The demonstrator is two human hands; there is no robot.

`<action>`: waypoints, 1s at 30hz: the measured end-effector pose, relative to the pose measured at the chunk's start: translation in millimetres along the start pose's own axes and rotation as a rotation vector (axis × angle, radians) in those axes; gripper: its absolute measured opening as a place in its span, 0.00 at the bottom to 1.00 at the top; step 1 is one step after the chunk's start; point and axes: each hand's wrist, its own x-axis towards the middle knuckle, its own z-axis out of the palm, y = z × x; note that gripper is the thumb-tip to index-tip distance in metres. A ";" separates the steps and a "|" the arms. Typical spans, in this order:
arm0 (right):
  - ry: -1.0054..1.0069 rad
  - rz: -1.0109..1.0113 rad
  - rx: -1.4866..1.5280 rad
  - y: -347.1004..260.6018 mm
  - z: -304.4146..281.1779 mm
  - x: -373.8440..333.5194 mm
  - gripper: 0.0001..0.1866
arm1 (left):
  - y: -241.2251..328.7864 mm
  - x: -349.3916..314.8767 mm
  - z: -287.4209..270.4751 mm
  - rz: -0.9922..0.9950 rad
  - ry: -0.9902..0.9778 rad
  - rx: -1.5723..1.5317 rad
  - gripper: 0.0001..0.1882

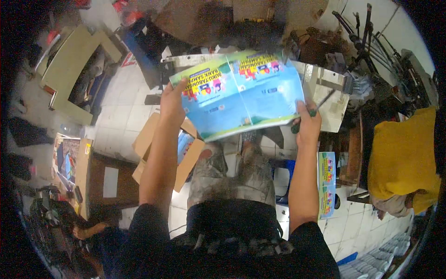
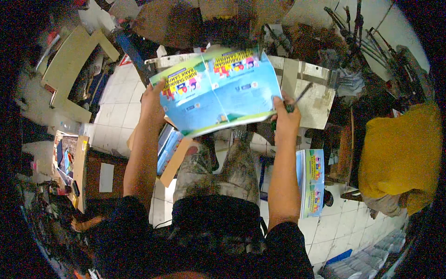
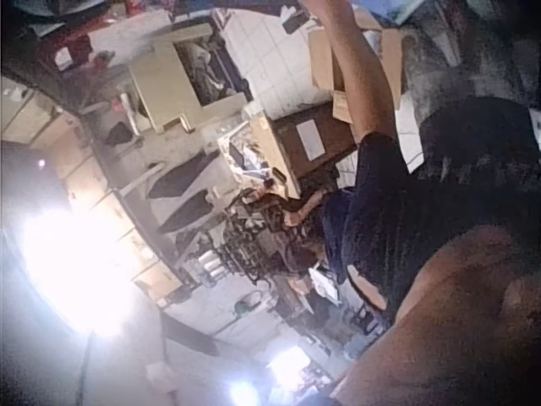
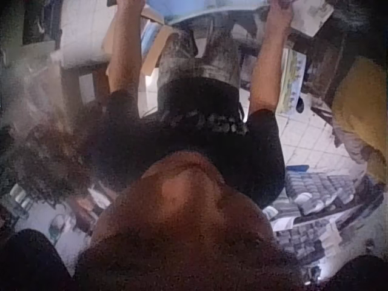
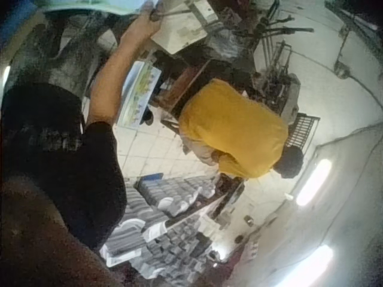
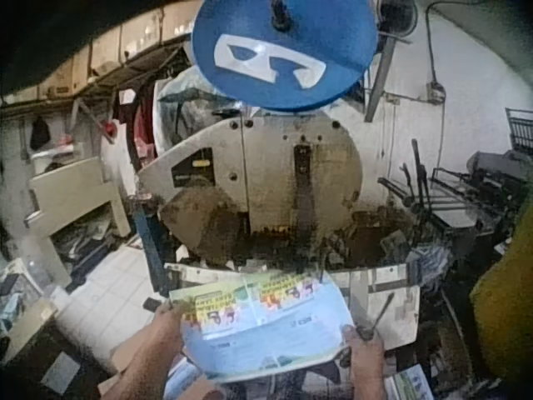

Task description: The person holds and folds printed paper booklets by hand in a workshop environment.

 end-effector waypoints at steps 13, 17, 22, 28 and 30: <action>-0.362 0.232 -0.388 -42.7 -44.6 -69.2 0.16 | -16.6 -83.1 -64.3 0.096 -0.119 0.067 0.11; -0.423 0.195 -0.313 -53.3 -33.8 -81.0 0.13 | -21.8 -89.3 -116.9 0.202 -0.288 0.013 0.13; -0.231 -0.282 -0.478 -59.3 -11.7 -118.2 0.07 | 28.3 -128.9 -87.9 0.474 -0.111 0.390 0.24; -0.416 -1.092 -0.535 -89.5 3.0 -146.0 0.12 | 56.1 -211.1 -4.9 1.126 -0.180 1.190 0.19; -0.414 -1.261 -0.562 -95.1 7.7 -155.8 0.10 | 52.9 -220.6 -6.3 1.161 -0.251 1.126 0.17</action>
